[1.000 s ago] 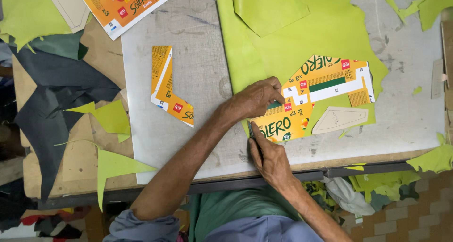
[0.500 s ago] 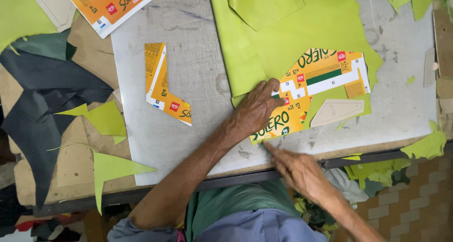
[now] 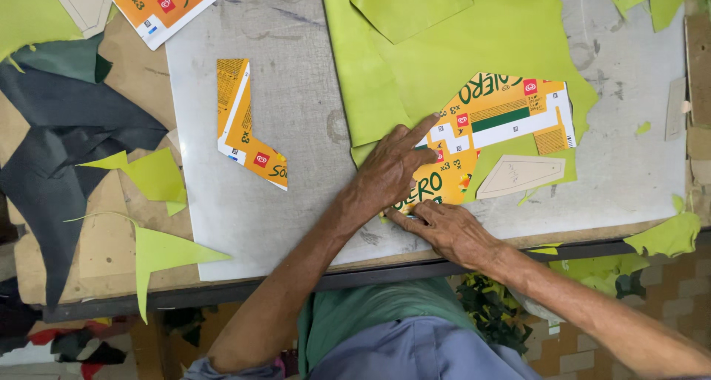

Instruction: The person places a printed cardboard template on a lime-green sheet of fabric, traces its outline with a pen, and cuts along the traced line using a utility knife. The person repeats this process with different templates and fabric pieces, removing cut pieces and setting them aside.

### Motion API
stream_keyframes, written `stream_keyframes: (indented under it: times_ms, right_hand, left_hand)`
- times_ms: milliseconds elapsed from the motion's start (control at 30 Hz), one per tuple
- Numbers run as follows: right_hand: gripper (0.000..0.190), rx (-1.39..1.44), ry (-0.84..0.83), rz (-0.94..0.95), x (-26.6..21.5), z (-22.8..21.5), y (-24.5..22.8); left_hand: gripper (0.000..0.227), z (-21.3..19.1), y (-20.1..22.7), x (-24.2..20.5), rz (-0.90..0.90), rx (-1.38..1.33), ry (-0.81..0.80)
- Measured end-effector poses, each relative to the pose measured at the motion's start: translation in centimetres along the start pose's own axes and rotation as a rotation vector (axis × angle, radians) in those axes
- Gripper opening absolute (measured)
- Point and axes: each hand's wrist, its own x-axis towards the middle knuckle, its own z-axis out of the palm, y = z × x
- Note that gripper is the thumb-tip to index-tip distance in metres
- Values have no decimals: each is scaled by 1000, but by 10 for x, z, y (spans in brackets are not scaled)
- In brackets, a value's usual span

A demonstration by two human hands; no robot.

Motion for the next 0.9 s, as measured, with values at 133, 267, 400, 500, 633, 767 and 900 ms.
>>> stream_keyframes:
  times_ms: [133, 267, 400, 500, 633, 767, 900]
  right_hand:
    - [67, -111, 65, -16, 2, 4, -5]
    - [65, -205, 102, -48, 4, 7, -8]
    - [65, -223, 65, -90, -8, 4, 11]
    - [71, -247, 68, -34, -34, -2, 33]
    - [70, -334, 149, 78, -84, -10, 63]
    - [69, -451, 306, 187, -125, -7, 64]
    - [66, -488, 422, 323, -109, 12, 25]
  left_hand:
    - [41, -2, 6, -1, -38, -4, 15]
    - [46, 1, 13, 0, -62, 96, -6]
    - [49, 5, 24, 3, -90, 271, -26]
    - [46, 6, 29, 4, -109, 256, -67]
    - [42, 7, 32, 3, -109, 244, -49]
    - [43, 6, 33, 1, -56, 272, -56]
    - [49, 2, 31, -1, -7, 313, -109]
